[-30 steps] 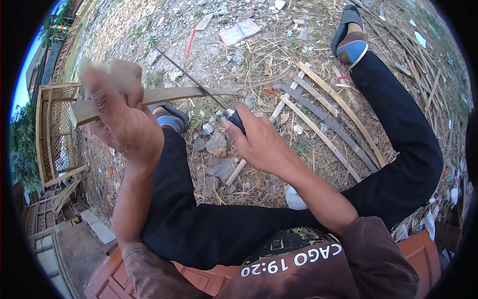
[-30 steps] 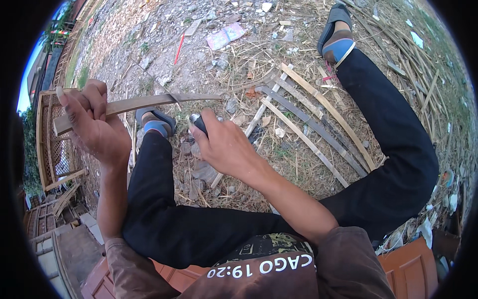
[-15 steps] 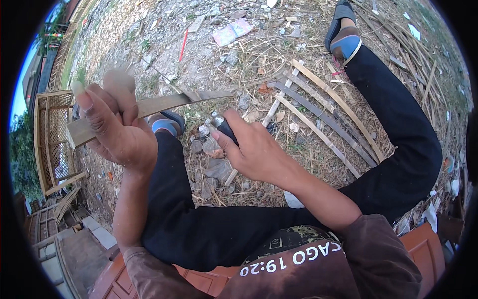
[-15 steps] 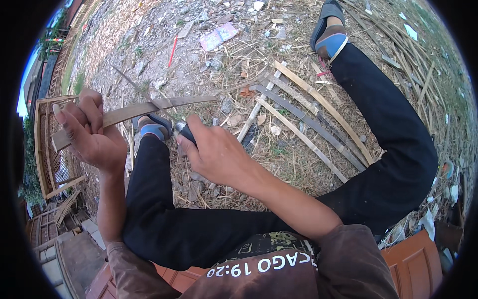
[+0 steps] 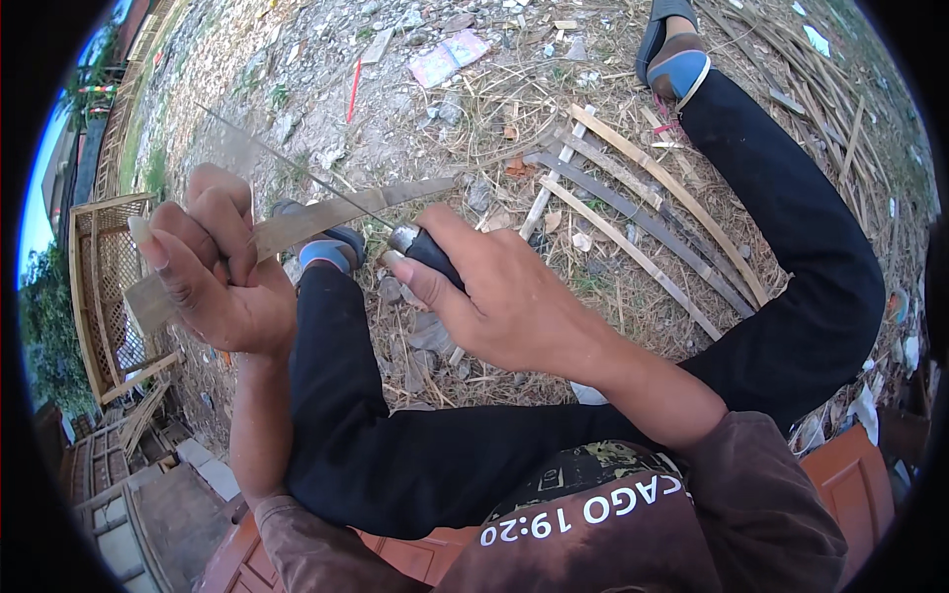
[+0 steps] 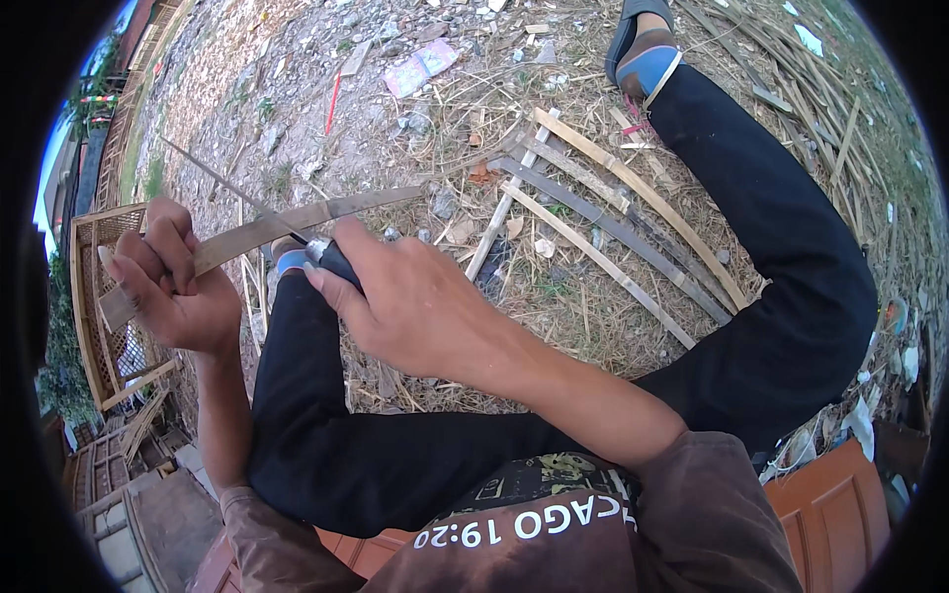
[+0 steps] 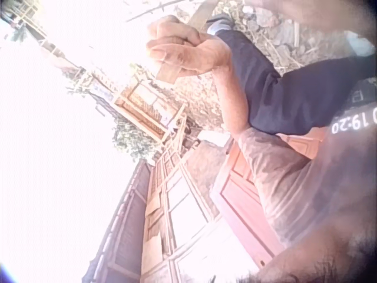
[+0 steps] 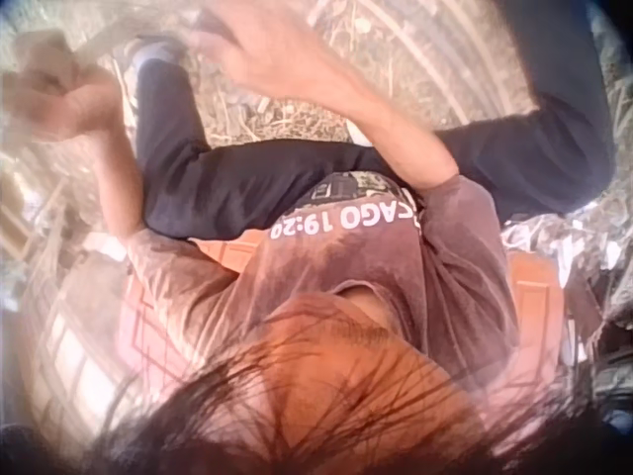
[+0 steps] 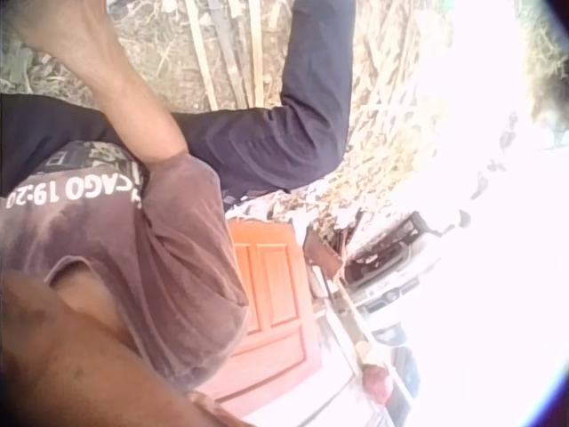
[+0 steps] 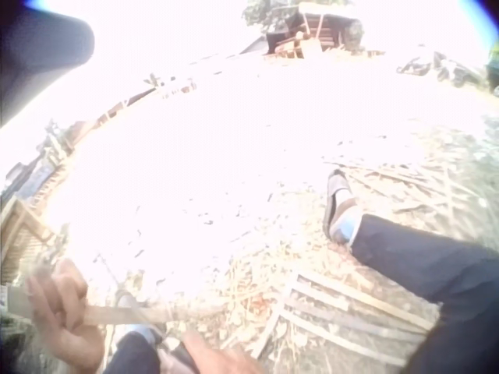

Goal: The person uses a large knife to mark and cut thin wooden strips and then hammers nails into the wood to assemble a grid-like lattice frame on the ground.

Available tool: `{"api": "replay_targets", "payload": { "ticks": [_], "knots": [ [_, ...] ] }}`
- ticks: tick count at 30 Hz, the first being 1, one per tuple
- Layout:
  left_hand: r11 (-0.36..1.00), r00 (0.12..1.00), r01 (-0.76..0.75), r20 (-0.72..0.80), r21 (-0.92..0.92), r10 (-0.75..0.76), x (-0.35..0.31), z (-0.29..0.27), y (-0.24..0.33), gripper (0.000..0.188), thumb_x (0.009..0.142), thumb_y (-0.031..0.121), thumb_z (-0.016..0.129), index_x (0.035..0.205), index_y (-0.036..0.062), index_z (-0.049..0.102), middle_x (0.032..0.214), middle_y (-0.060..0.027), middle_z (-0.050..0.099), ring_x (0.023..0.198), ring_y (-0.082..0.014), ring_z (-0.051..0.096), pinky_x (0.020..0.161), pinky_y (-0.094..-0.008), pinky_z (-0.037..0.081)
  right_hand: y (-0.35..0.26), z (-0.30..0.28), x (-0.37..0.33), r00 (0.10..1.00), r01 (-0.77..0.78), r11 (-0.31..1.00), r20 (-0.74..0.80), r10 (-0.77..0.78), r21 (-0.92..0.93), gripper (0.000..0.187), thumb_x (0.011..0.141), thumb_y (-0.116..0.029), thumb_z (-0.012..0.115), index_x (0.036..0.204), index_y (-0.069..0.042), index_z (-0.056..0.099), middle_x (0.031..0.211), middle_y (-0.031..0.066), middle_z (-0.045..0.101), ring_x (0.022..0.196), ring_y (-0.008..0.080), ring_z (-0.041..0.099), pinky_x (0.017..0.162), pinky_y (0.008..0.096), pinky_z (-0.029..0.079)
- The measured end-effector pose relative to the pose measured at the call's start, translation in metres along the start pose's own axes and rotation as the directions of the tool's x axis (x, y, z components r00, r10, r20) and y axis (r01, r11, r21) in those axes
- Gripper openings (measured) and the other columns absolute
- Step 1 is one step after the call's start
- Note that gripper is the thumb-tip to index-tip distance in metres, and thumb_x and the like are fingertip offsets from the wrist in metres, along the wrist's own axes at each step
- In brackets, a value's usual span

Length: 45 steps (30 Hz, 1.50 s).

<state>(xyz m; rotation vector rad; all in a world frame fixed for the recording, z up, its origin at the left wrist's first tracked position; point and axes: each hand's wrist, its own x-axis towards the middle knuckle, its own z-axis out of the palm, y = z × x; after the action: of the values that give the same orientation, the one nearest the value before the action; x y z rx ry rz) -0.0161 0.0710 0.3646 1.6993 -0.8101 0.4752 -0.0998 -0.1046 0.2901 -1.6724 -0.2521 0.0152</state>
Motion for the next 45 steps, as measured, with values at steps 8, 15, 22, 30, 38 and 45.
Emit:
{"api": "replay_targets", "payload": {
  "ticks": [8,15,22,30,38,45],
  "knots": [
    [1.000,0.997,0.022,-0.079,0.021,-0.020,-0.001,-0.001,-0.003,0.044,0.108,0.036,0.032,0.069,0.0169,0.026,0.056,0.0031,0.017,0.066,-0.0133,0.024,0.069,-0.0317,0.026,0.031,0.014,-0.003,0.983,-0.181,0.983,0.026,0.182,-0.023,0.028,0.098,-0.022,0.055,0.099,0.004,0.046,0.060,0.0265,0.058,0.061,0.0501,0.060,0.060,0.0568,0.047],
    [0.993,0.983,0.079,-0.171,0.088,-0.063,0.002,-0.003,-0.003,0.051,0.107,0.047,0.032,0.068,0.0157,0.025,0.059,0.0032,0.018,0.067,-0.0136,0.026,0.076,-0.0319,0.031,0.061,0.023,-0.004,0.953,-0.303,0.953,0.006,0.303,-0.032,0.028,0.098,-0.024,0.055,0.102,0.003,0.046,0.063,0.0269,0.060,0.065,0.0491,0.062,0.060,0.0554,0.048],
    [0.981,0.954,0.150,-0.281,0.124,-0.110,0.010,0.003,-0.005,0.059,0.102,0.062,0.033,0.067,0.0154,0.024,0.060,0.0028,0.019,0.068,-0.0138,0.028,0.086,-0.0336,0.035,0.095,0.042,-0.003,0.976,-0.217,0.968,-0.041,0.213,-0.124,0.032,0.098,-0.028,0.055,0.106,0.002,0.047,0.065,0.0250,0.061,0.065,0.0474,0.063,0.061,0.0556,0.048],
    [0.965,0.919,0.219,-0.362,0.142,-0.155,0.009,-0.006,-0.004,0.062,0.096,0.070,0.034,0.071,0.0136,0.026,0.066,0.0012,0.026,0.076,-0.0163,0.039,0.102,-0.0369,0.033,0.049,0.044,-0.013,0.991,0.010,0.997,-0.133,0.000,0.081,0.031,0.100,-0.027,0.055,0.110,0.002,0.046,0.065,0.0243,0.061,0.063,0.0461,0.063,0.057,0.0547,0.046],
    [0.978,0.920,0.192,-0.360,0.076,-0.152,0.005,-0.011,-0.005,0.060,0.095,0.070,0.035,0.076,0.0138,0.027,0.066,0.0010,0.027,0.078,-0.0165,0.040,0.111,-0.0409,0.030,0.032,0.058,-0.007,0.986,0.088,0.993,-0.148,-0.075,0.080,0.031,0.099,-0.027,0.054,0.109,0.002,0.046,0.062,0.0241,0.059,0.060,0.0467,0.062,0.054,0.0539,0.045],
    [0.974,0.923,0.194,-0.358,0.116,-0.141,0.006,-0.011,-0.006,0.061,0.095,0.071,0.033,0.076,0.0137,0.028,0.066,0.0000,0.029,0.085,-0.0190,0.045,0.108,-0.0391,0.029,0.044,0.055,-0.003,0.994,0.005,0.997,-0.106,0.004,0.083,0.031,0.099,-0.028,0.053,0.099,0.002,0.045,0.057,0.0259,0.057,0.058,0.0496,0.060,0.055,0.0574,0.045]
  ]
}}
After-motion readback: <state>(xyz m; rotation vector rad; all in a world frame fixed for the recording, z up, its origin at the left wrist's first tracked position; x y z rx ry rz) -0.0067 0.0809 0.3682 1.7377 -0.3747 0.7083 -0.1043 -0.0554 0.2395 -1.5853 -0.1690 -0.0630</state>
